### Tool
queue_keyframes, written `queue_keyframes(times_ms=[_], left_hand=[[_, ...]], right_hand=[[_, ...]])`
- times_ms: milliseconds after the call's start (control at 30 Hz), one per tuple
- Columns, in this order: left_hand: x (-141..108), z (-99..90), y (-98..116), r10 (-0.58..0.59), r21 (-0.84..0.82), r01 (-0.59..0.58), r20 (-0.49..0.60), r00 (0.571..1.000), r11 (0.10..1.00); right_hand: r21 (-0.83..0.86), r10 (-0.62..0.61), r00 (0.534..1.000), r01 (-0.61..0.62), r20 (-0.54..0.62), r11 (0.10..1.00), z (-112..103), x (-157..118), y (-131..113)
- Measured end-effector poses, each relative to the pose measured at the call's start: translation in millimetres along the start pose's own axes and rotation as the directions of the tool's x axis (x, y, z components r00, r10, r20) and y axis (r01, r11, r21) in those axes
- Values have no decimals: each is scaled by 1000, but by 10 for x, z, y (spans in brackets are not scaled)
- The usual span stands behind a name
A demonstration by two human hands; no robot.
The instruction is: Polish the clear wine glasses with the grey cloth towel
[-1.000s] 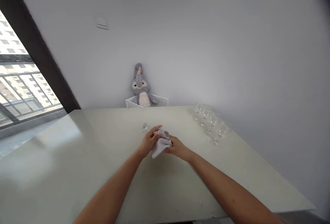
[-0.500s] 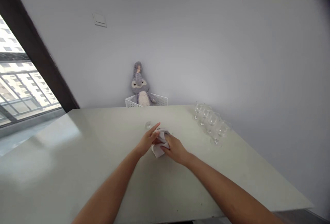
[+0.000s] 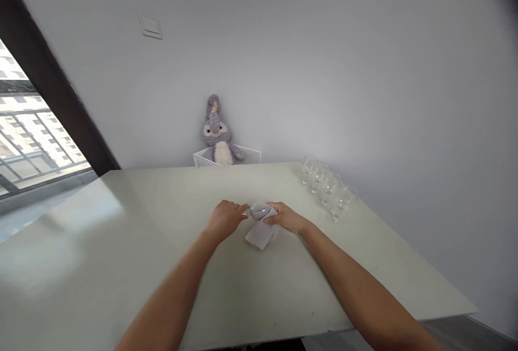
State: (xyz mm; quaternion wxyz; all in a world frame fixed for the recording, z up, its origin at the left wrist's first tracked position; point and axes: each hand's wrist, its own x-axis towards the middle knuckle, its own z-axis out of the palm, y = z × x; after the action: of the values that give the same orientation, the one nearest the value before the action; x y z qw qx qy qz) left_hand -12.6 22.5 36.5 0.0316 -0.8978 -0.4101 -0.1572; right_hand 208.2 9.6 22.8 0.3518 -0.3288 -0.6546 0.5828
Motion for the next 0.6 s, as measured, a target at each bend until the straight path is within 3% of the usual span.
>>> queue_keyframes(times_ms=[67,133,200,267,333,400,467,533,600], left_hand=[[-1,14,-49,-82,-17,82,19,996,996],[-9,26,-113,-181,-12,182,49,982,983],[-20,42,-174,-269,-13,271,74,960,963],[-27,64,-203,-316,-3,316,59,947,949],[-26,90,-178,-283,44,282,12,959,958],[-19,116,-103,-134,118,135,-12,991,984],[-13,141,-13,67,173,-61,-33,997,983],[-12,163,53,218,208,-195,-95,971,959],[-17,186,79,292,241,-245,-182,939,939]], right_hand=[[-220,-43,997,29,-57,975,-67,8,-10],[-399,-114,968,16,-223,917,-118,30,18],[-530,-218,870,-57,-442,846,-119,51,58],[-697,-376,777,-110,-505,709,-45,57,73],[-890,-516,800,-47,-306,454,95,50,50],[-975,-533,846,113,-5,190,246,37,8],[-978,-506,852,198,136,70,342,28,-24],[-977,-514,853,180,95,117,348,26,-29],[-938,-518,852,109,-83,328,275,34,-8]])
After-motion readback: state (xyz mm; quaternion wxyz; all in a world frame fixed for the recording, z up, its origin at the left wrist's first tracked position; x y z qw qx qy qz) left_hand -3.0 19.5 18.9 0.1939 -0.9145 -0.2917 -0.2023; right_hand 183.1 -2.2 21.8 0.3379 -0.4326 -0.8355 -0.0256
